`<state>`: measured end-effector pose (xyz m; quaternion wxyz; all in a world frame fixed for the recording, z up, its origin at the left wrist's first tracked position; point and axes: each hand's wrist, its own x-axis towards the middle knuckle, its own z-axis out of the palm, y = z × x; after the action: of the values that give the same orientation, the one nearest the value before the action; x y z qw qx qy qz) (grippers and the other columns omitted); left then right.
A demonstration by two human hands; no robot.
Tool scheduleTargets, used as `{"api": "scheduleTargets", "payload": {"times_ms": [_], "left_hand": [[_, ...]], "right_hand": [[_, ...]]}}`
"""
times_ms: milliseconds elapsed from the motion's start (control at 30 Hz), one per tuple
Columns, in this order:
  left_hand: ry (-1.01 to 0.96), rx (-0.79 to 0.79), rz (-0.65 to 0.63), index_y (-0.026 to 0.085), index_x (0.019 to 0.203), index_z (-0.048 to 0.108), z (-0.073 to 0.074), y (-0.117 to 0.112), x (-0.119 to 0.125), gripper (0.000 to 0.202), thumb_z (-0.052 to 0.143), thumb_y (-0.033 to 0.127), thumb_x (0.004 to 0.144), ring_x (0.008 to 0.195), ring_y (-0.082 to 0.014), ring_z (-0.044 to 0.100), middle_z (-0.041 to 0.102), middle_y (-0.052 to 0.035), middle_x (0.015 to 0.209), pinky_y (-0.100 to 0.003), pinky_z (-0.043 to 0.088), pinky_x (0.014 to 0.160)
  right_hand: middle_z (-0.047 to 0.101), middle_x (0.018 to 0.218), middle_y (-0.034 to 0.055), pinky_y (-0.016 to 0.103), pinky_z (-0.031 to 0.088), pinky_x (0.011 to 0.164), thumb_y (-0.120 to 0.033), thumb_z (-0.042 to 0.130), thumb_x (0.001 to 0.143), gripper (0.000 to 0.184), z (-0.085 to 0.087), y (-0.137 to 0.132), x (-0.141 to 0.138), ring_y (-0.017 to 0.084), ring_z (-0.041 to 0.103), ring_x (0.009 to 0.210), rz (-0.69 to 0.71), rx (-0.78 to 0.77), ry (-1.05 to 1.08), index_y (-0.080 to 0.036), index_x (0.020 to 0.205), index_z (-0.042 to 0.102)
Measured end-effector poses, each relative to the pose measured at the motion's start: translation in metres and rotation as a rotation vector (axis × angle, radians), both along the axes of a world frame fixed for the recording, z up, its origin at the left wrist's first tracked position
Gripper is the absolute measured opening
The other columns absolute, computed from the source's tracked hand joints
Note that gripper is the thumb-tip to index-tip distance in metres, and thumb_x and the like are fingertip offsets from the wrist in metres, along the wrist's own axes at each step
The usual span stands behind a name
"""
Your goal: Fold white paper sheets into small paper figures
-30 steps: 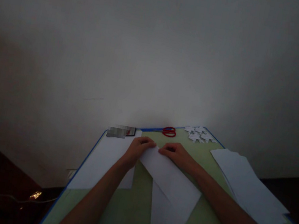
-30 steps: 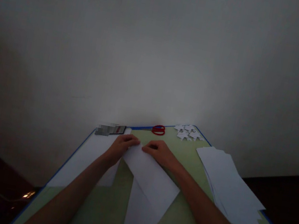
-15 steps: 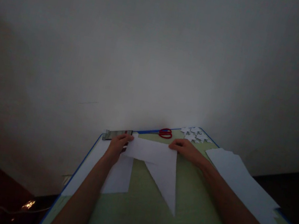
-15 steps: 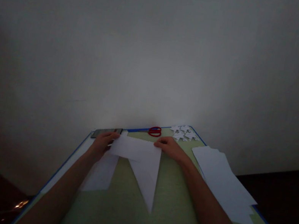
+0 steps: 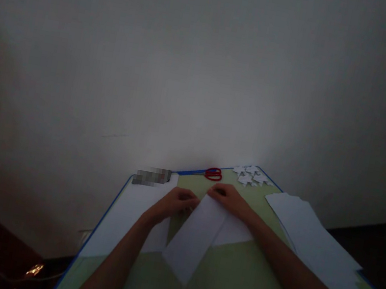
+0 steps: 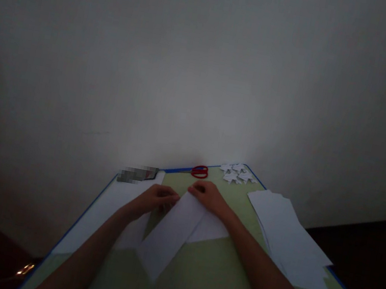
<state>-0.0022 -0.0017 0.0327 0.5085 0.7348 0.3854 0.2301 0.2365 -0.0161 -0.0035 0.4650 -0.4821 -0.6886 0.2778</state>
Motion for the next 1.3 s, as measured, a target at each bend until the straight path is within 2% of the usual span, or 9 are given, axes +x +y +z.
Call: {"api": "scheduleTargets", "payload": {"times_ms": [167,267,333,433,567,867,967,1133,1300], "left_hand": [[-0.134,0.064,0.153,0.016,0.080,0.075,-0.015,-0.006,0.022,0.028,0.079,0.042,0.071,0.061,-0.0147,0.057,0.069,-0.0035,0.071,-0.025,0.041,0.057],[-0.160,0.145,0.181,0.016,0.078,0.073,-0.015,-0.010,0.028,0.022,0.072,0.038,0.074,0.074,-0.0177,0.062,0.070,-0.0044,0.078,-0.027,0.044,0.069],[-0.140,0.172,0.179,0.017,0.075,0.070,-0.013,-0.011,0.030,0.019,0.069,0.036,0.075,0.074,-0.0176,0.061,0.067,-0.0027,0.075,-0.027,0.043,0.069],[-0.103,0.187,0.159,0.019,0.070,0.064,-0.013,-0.011,0.031,0.016,0.065,0.034,0.073,0.067,-0.0155,0.055,0.060,0.0002,0.068,-0.026,0.040,0.064],[-0.034,0.178,0.108,0.019,0.067,0.060,-0.017,-0.009,0.029,0.018,0.064,0.035,0.072,0.060,-0.0135,0.047,0.053,0.0023,0.061,-0.024,0.033,0.058],[0.153,0.177,-0.034,0.017,0.066,0.058,-0.009,-0.002,0.010,0.015,0.061,0.031,0.068,0.060,-0.0117,0.048,0.055,0.0029,0.062,-0.024,0.034,0.058],[0.223,0.154,-0.077,0.017,0.067,0.059,-0.005,0.003,-0.001,0.015,0.059,0.032,0.069,0.055,-0.0127,0.050,0.057,0.0021,0.058,-0.025,0.034,0.055],[0.287,0.231,-0.052,0.017,0.061,0.059,0.004,0.010,-0.014,0.023,0.057,0.036,0.073,0.057,-0.0127,0.046,0.054,0.0016,0.058,-0.026,0.032,0.056],[0.247,0.376,-0.006,0.015,0.079,0.070,0.005,0.004,0.001,0.041,0.058,0.053,0.087,0.075,-0.0176,0.058,0.067,-0.0044,0.078,-0.027,0.042,0.067]], "right_hand": [[0.073,0.077,0.0047,0.030,0.046,0.067,-0.047,0.062,0.089,0.032,-0.002,-0.007,-0.019,0.019,0.064,0.071,0.032,0.032,-0.007,-0.018,0.081,0.073],[0.074,0.080,0.0048,0.029,0.047,0.069,-0.044,0.059,0.092,0.028,0.001,-0.011,-0.020,0.019,0.067,0.075,0.026,0.058,-0.032,-0.020,0.084,0.072],[0.074,0.082,0.0049,0.030,0.046,0.070,-0.038,0.060,0.092,0.022,0.003,-0.012,-0.018,0.020,0.066,0.076,-0.013,0.084,-0.065,-0.021,0.083,0.071],[0.073,0.084,0.0059,0.033,0.044,0.075,-0.031,0.060,0.092,0.017,0.007,-0.012,-0.012,0.021,0.065,0.080,-0.112,0.126,-0.118,-0.021,0.082,0.070],[0.074,0.091,0.0071,0.034,0.042,0.081,-0.033,0.059,0.094,0.018,0.010,-0.007,0.003,0.023,0.064,0.086,-0.248,0.168,-0.159,-0.022,0.086,0.070],[0.073,0.096,0.0102,0.037,0.043,0.082,-0.036,0.052,0.095,0.023,0.000,0.001,0.033,0.026,0.063,0.090,-0.561,0.166,-0.116,-0.020,0.090,0.068],[0.072,0.096,0.0114,0.039,0.044,0.082,-0.038,0.049,0.096,0.026,-0.005,0.004,0.036,0.027,0.064,0.089,-0.611,0.175,-0.069,-0.020,0.092,0.067],[0.072,0.094,0.0106,0.039,0.048,0.085,-0.038,0.045,0.096,0.028,-0.007,0.010,0.023,0.026,0.065,0.089,-0.494,0.226,0.002,-0.020,0.091,0.065],[0.075,0.098,0.0096,0.039,0.052,0.087,-0.036,0.051,0.094,0.024,-0.005,0.005,0.000,0.024,0.068,0.091,-0.287,0.255,0.044,-0.020,0.095,0.069]]}}
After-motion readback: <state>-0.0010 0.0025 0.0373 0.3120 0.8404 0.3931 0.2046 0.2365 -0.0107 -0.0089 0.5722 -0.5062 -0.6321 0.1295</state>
